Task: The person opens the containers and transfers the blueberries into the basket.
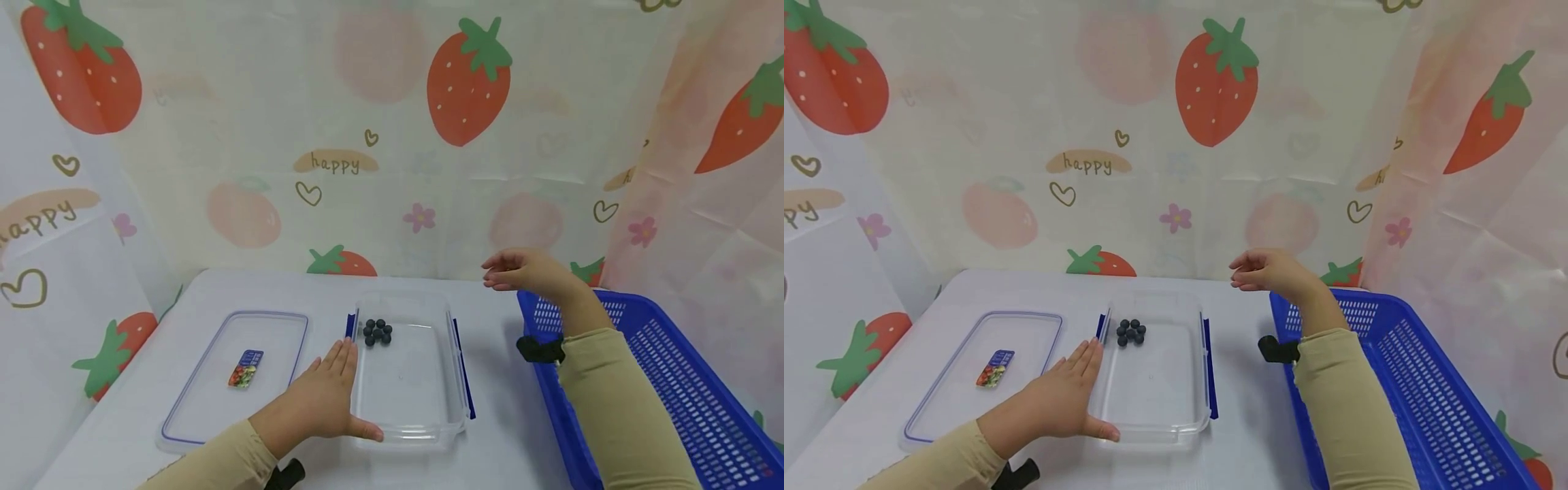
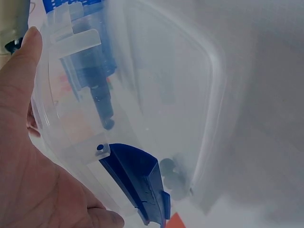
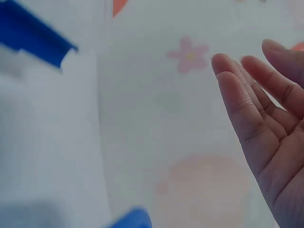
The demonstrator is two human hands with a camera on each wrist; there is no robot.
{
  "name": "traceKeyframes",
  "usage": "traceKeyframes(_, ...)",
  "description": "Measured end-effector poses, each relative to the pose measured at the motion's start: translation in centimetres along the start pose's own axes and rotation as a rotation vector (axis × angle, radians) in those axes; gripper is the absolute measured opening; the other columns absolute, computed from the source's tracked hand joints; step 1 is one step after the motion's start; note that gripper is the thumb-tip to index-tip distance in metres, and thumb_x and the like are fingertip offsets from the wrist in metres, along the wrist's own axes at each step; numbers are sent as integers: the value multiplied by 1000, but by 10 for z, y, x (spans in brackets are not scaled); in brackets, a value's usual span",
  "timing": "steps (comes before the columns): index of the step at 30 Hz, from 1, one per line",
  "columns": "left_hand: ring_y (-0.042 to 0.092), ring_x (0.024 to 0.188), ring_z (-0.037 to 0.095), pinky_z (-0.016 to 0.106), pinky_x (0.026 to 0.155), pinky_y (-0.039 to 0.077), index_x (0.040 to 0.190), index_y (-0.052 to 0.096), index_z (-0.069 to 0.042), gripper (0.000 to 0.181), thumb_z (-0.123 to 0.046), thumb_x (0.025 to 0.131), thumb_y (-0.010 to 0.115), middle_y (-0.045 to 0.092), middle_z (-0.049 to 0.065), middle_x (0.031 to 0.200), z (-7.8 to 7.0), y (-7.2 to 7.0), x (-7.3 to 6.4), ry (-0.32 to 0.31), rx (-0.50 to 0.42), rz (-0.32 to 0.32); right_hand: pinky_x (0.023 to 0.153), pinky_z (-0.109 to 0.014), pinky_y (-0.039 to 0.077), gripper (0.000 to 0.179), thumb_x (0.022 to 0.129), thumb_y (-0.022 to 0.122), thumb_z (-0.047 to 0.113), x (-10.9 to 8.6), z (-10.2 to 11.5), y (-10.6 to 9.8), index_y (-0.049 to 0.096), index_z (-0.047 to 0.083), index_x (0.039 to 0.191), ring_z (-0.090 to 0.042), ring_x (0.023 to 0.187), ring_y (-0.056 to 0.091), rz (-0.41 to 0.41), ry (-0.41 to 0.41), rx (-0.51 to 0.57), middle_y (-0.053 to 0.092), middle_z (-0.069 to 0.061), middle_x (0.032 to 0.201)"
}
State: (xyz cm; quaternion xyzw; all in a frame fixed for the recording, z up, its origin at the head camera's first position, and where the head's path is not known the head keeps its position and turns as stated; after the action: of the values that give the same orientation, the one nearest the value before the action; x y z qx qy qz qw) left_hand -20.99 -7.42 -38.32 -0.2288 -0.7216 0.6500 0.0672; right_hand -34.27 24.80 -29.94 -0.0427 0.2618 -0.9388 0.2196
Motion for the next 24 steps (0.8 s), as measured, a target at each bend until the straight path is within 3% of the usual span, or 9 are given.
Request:
traceKeyframes(9,5,138,33,52,107,19,144,12,3,131,-86,55,48,7,20,151,0,1,-1,-1,-7,4,86,-36,48,31,88,60,8,31,18,45,53,-5,116,-26,99,60,112,-18,89,55,-27,111)
traceKeyframes(18,7,138,33,52,106,20,144,14,3,135,-90,50,42,9,19,151,-1,-1,0,-6,0,3,83,-34,50,25,85,64,10,59,22,90,59,1,109,-25,91,62,143,17,42,61,-15,97)
traceKeyframes(24,7,138,34,53,106,20,144,15,3,132,-87,53,47,9,20,151,-3,-3,0,-9,3,8,81,-32,51,20,85,64,9,73,14,120,61,4,104,-20,85,63,159,64,21,63,-13,96)
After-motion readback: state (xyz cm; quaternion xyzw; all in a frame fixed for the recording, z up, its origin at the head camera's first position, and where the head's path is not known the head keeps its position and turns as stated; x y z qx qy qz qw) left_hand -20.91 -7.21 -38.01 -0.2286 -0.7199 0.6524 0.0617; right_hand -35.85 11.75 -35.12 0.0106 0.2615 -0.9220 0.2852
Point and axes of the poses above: each hand's wrist, its own x-axis towards the middle knuckle, its own y-axis out of the palm, z = x × y, the point moved 3 cm from there along x, towards the middle knuckle
